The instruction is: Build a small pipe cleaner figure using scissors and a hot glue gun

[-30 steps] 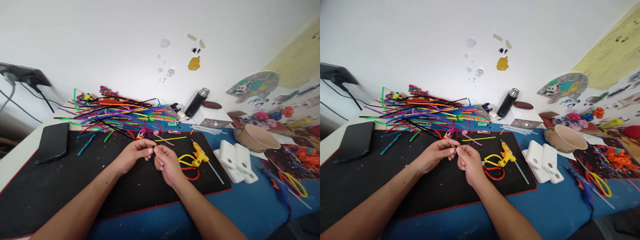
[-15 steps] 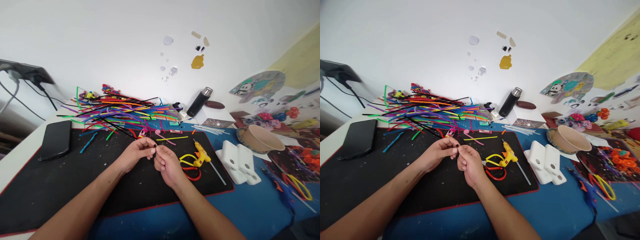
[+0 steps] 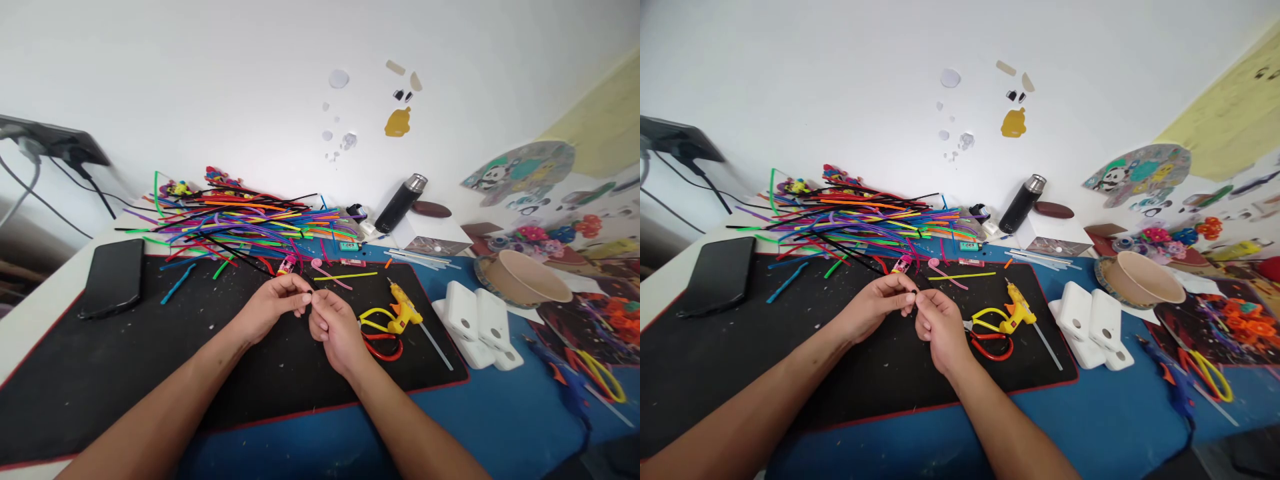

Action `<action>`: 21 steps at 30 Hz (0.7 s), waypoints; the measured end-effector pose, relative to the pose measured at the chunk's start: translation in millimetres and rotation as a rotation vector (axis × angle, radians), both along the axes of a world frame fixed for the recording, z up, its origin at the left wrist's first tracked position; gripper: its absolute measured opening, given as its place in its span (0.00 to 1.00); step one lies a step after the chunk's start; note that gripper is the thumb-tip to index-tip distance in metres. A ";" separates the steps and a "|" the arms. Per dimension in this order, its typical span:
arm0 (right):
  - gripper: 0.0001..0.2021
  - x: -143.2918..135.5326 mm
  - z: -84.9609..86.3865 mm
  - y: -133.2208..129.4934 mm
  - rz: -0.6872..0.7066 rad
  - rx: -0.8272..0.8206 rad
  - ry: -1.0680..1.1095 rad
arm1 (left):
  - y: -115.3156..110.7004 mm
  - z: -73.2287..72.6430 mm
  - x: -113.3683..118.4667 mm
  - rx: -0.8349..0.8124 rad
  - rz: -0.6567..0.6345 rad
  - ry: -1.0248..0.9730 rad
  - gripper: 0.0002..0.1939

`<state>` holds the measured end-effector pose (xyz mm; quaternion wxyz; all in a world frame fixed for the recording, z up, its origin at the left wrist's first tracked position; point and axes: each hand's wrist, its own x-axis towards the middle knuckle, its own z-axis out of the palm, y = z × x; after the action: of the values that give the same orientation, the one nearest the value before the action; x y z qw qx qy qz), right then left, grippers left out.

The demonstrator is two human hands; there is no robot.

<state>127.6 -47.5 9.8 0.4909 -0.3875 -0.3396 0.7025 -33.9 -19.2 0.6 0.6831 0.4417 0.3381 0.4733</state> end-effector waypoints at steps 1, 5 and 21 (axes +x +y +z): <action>0.19 -0.2 -0.2 -0.1 0.000 0.005 -0.002 | 0.1 -0.2 0.0 -0.001 0.001 0.003 0.16; 0.18 1.0 -2.0 -0.8 -0.009 0.026 -0.015 | 0.8 0.0 -0.5 -0.011 0.008 0.015 0.17; 0.18 11.9 -3.0 4.6 -0.136 0.062 -0.138 | 1.4 5.3 -0.7 0.003 0.015 0.121 0.19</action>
<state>139.5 -42.9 6.8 0.5247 -0.4415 -0.3671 0.6285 -34.6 -17.7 5.8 0.6572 0.4680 0.3811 0.4515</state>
